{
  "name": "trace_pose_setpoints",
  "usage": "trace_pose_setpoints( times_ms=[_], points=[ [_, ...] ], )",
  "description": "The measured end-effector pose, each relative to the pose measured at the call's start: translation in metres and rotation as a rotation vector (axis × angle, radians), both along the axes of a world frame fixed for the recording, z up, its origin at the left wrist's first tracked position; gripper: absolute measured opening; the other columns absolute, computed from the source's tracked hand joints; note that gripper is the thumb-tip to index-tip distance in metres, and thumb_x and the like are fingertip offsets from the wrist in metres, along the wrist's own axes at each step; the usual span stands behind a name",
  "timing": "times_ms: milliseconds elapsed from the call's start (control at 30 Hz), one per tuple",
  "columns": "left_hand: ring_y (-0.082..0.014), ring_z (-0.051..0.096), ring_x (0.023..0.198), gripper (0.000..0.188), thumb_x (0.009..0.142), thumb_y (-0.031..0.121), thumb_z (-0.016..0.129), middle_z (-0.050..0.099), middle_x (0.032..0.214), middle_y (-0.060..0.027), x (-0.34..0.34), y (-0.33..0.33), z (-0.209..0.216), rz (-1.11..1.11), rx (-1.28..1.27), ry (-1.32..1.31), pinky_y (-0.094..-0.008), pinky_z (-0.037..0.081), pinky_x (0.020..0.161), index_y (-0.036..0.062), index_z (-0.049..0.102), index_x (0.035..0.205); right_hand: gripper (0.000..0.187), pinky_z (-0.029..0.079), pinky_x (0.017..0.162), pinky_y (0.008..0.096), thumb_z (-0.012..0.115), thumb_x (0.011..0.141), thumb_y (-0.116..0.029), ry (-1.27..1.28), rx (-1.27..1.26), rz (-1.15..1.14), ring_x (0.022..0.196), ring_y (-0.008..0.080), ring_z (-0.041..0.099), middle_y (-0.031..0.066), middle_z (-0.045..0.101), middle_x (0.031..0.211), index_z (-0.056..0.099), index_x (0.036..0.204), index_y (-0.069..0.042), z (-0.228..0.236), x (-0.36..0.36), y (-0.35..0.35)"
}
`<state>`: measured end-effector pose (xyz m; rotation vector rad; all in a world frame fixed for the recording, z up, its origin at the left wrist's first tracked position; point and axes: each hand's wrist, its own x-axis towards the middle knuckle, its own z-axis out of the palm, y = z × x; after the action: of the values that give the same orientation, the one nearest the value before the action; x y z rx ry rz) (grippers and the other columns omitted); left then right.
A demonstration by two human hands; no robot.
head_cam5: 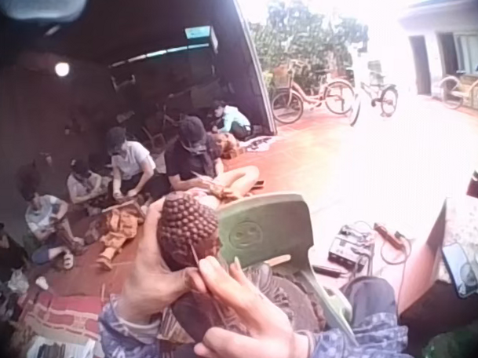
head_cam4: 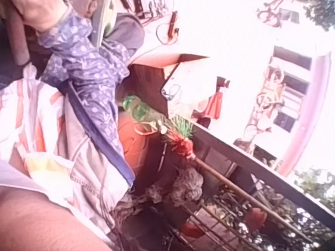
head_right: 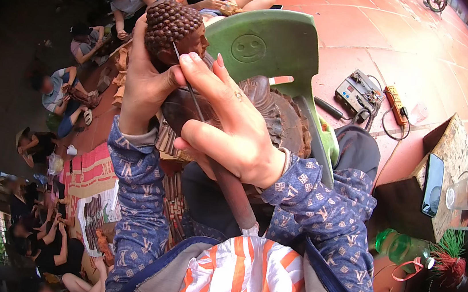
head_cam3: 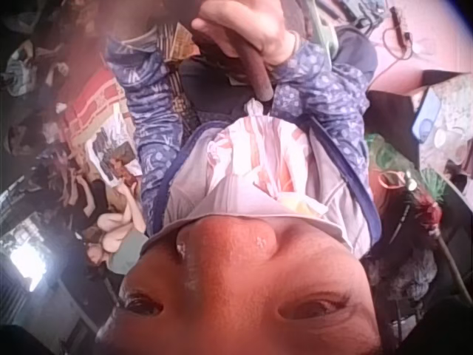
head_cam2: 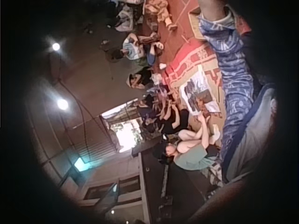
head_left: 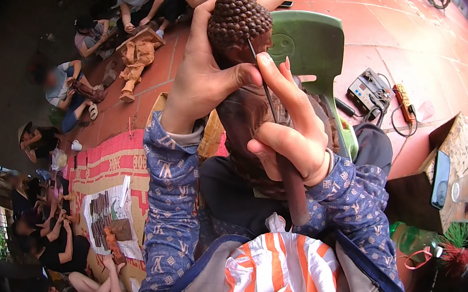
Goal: The person carves a wooden Buddha statue using a chisel and mallet. They hold the statue with one hand and use the chisel to refine the head and facial details, occasionally tapping the chisel with a mallet to remove wood shavings.
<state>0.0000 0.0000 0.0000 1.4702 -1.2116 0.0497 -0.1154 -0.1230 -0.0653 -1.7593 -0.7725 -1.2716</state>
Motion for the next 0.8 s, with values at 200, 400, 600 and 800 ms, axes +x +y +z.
trace_pose_setpoints(
  times_ms=[200, 400, 600, 800],
  points=[
    [-0.0236, 0.05, 0.121, 0.095, 0.068, 0.048, 0.08, 0.047, 0.135, -0.0168, -0.008, -0.01, 0.004, -0.101, -0.07, 0.018, -0.0356, 0.038, 0.104, 0.0022, 0.031, 0.136, 0.022, 0.031, 0.106, 0.0558, 0.07, 0.083, -0.018, -0.023, 0.266, 0.12, 0.125, 0.0475, 0.047, 0.0381, 0.046, 0.129, 0.056, 0.082, 0.0, 0.001, 0.0, 0.015],
    [-0.0276, 0.048, 0.124, 0.097, 0.06, 0.047, 0.082, 0.048, 0.134, -0.0227, -0.011, -0.011, 0.004, -0.086, -0.075, -0.024, -0.0389, 0.034, 0.108, 0.0026, 0.032, 0.13, 0.03, 0.033, 0.105, 0.0466, 0.054, 0.096, -0.027, -0.025, 0.615, 0.712, 0.126, 0.042, 0.047, 0.0411, 0.046, 0.127, 0.055, 0.092, 0.002, -0.01, 0.002, 0.009],
    [-0.0183, 0.053, 0.114, 0.103, 0.053, 0.046, 0.088, 0.055, 0.122, -0.0103, -0.008, -0.004, 0.0, 0.008, -0.068, -0.016, -0.0342, 0.042, 0.101, 0.002, 0.037, 0.132, 0.032, 0.037, 0.101, 0.0443, 0.054, 0.095, -0.031, 0.145, 0.519, 0.596, 0.115, 0.0371, 0.054, 0.0351, 0.051, 0.124, 0.05, 0.103, 0.0, -0.009, -0.014, -0.018],
    [-0.0189, 0.053, 0.113, 0.101, 0.062, 0.048, 0.085, 0.051, 0.126, -0.0106, -0.009, -0.003, 0.002, 0.108, -0.015, -0.033, -0.0317, 0.042, 0.1, 0.0002, 0.036, 0.135, 0.032, 0.047, 0.094, 0.0437, 0.066, 0.087, -0.013, 0.143, 0.466, 0.368, 0.107, 0.0332, 0.06, 0.0302, 0.057, 0.116, 0.044, 0.108, -0.003, -0.001, -0.024, -0.036]
  ],
)
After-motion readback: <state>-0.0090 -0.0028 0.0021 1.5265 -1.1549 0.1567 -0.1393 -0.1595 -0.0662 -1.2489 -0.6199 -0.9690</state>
